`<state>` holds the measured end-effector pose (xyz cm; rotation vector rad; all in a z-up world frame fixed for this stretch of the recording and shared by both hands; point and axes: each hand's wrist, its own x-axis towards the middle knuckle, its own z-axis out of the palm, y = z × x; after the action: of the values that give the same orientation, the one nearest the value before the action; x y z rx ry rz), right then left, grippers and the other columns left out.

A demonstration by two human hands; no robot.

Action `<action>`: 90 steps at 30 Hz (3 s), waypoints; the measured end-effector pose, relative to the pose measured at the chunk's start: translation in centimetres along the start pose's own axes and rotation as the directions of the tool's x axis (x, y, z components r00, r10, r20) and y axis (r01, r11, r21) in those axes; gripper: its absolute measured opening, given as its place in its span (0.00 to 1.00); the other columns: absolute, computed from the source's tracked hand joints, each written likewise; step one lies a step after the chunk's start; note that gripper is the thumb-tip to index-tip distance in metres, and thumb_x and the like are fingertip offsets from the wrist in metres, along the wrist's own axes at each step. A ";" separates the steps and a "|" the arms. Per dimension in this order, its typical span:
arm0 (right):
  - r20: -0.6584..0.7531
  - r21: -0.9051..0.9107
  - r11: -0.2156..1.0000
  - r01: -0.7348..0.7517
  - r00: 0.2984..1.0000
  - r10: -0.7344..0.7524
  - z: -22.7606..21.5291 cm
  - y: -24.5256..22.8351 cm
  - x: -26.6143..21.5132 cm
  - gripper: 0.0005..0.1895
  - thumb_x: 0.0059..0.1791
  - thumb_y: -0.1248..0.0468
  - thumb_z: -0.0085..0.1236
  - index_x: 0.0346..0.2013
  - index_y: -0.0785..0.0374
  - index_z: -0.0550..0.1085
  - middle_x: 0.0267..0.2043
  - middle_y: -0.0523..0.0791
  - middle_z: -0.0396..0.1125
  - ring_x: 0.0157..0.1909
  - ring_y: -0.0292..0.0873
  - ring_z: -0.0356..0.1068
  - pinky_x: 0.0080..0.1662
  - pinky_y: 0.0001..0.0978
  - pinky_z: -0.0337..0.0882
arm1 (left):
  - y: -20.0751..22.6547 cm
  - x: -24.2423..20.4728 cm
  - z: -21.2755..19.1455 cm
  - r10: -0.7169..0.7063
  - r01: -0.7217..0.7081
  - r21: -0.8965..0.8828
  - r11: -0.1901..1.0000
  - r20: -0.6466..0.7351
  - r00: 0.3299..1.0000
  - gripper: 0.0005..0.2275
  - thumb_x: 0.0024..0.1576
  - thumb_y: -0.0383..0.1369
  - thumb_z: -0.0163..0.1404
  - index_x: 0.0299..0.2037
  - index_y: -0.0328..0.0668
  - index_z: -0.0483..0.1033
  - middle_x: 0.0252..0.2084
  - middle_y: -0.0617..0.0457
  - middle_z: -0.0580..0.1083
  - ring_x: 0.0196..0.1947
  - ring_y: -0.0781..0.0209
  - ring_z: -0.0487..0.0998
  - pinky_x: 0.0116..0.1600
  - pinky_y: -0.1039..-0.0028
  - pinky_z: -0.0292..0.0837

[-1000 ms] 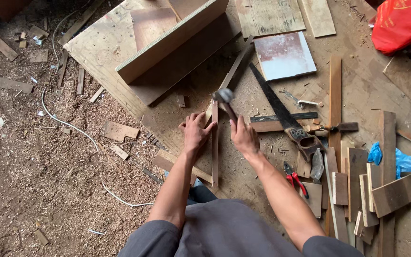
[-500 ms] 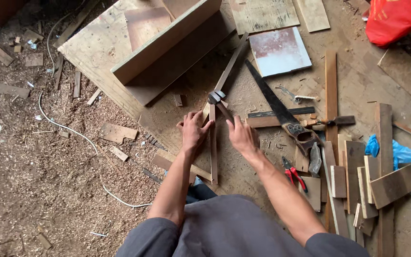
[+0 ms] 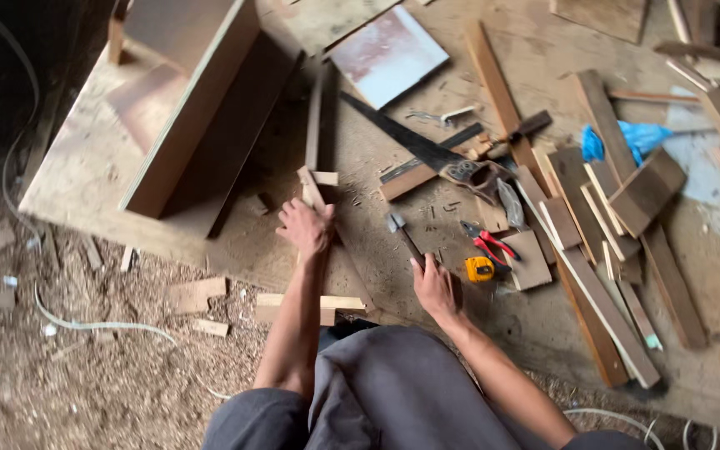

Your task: The person saws a wooden plank to size, then uses a hammer and nails to attach the plank to a wooden frame structure. The person repeatedly hammers nails into the wood to secure the pieces together.

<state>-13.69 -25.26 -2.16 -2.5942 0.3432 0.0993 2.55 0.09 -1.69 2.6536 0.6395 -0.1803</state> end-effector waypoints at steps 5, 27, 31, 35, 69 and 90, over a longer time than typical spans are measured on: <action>-0.177 0.078 0.993 0.089 0.981 -0.075 0.3 0.3 -1.9 0.18 0.52 0.52 0.57 0.46 0.63 0.70 0.39 0.58 0.71 0.40 0.63 0.72 0.36 0.54 0.71 | -1.5 1.7 -1.4 0.083 -0.062 -0.267 0.962 0.065 0.994 0.28 0.52 0.47 0.58 0.50 0.27 0.68 0.52 0.37 0.67 0.46 0.44 0.75 0.50 0.52 0.73; -0.203 -0.230 0.972 0.043 0.975 -0.091 2.9 -1.9 -2.3 0.25 0.48 0.50 0.62 0.51 0.63 0.72 0.50 0.51 0.65 0.55 0.55 0.64 0.53 0.57 0.65 | 3.8 4.9 -10.3 0.638 -0.570 -0.298 0.765 0.235 0.733 0.21 0.58 0.50 0.50 0.43 0.38 0.65 0.27 0.39 0.78 0.31 0.40 0.82 0.41 0.54 0.77; -0.228 -0.220 0.975 0.012 0.972 -0.063 3.4 -1.9 -3.4 0.24 0.49 0.50 0.60 0.53 0.62 0.71 0.51 0.51 0.64 0.56 0.56 0.63 0.56 0.56 0.64 | 2.7 7.0 -7.1 0.828 -0.849 -0.108 0.517 0.316 0.464 0.14 0.64 0.43 0.41 0.48 0.42 0.69 0.41 0.39 0.77 0.37 0.34 0.80 0.43 0.50 0.74; -0.223 -0.186 0.981 -0.053 0.975 0.011 3.4 -2.1 -3.7 0.23 0.50 0.50 0.59 0.53 0.62 0.71 0.51 0.50 0.64 0.56 0.54 0.63 0.56 0.58 0.63 | 1.8 7.6 -4.4 0.701 -0.798 -0.023 0.602 0.493 0.515 0.17 0.66 0.48 0.37 0.50 0.46 0.71 0.41 0.36 0.78 0.43 0.31 0.77 0.48 0.47 0.71; -0.562 0.142 0.990 0.016 0.824 0.067 -5.6 12.8 -5.6 0.19 0.53 0.67 0.58 0.56 0.71 0.66 0.49 0.58 0.63 0.50 0.63 0.66 0.51 0.51 0.69 | 9.7 -12.9 11.3 0.969 -0.999 0.007 0.044 0.243 0.045 0.15 0.57 0.32 0.49 0.54 0.49 0.79 0.46 0.50 0.73 0.53 0.50 0.71 0.56 0.57 0.66; -0.053 -0.209 0.965 -0.161 0.987 0.153 -9.3 12.8 2.6 0.22 0.50 0.54 0.59 0.52 0.64 0.68 0.48 0.54 0.64 0.52 0.59 0.66 0.51 0.61 0.64 | 2.5 -4.4 0.6 0.699 -0.676 0.176 0.716 -0.174 0.694 0.26 0.52 0.45 0.55 0.54 0.33 0.69 0.60 0.41 0.69 0.64 0.43 0.65 0.68 0.44 0.52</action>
<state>-14.48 -41.16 -0.72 -2.7794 0.5804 0.1526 -0.25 -3.99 -0.37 2.8260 -0.3614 0.3301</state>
